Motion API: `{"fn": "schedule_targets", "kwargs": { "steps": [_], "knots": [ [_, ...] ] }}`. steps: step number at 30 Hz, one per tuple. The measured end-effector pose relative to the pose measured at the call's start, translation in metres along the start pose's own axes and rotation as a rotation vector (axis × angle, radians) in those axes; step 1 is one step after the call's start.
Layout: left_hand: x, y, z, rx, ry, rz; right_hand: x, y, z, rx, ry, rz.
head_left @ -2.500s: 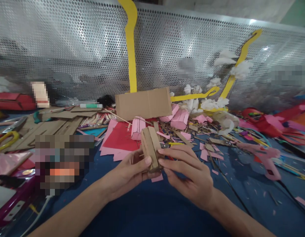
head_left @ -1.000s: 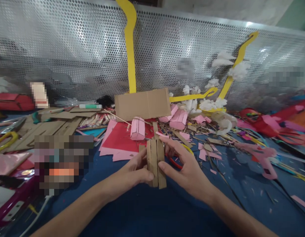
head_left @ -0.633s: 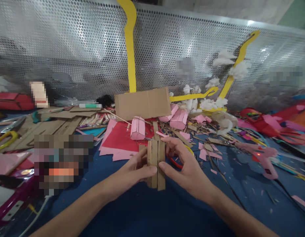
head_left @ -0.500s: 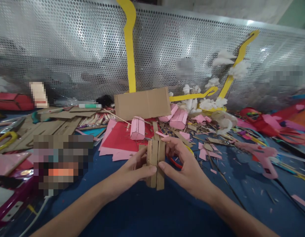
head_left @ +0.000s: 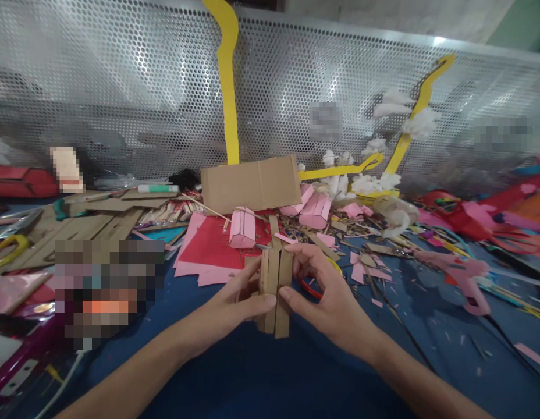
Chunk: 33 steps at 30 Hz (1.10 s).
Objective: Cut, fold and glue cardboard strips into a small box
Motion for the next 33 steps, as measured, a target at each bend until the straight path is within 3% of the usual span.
{"fn": "schedule_targets", "kwargs": {
  "steps": [15,33],
  "knots": [
    [-0.0028,-0.0027,-0.0017,0.006,0.037,0.011,0.0029,-0.005,-0.0042,0.035,-0.083,0.028],
    [0.0012,-0.0014,0.0012,0.007,0.009,0.008,-0.0002,0.0023,-0.0013,-0.025,0.036,0.011]
  ]
}}
Point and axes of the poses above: each hand's wrist, its own y-axis towards the middle knuckle, its own x-axis out of the back of the hand, z = x × y, the point moved 5 cm from there along y, towards the middle knuckle, and after that the axes turned 8 degrees about x, right-handed, at the moved point
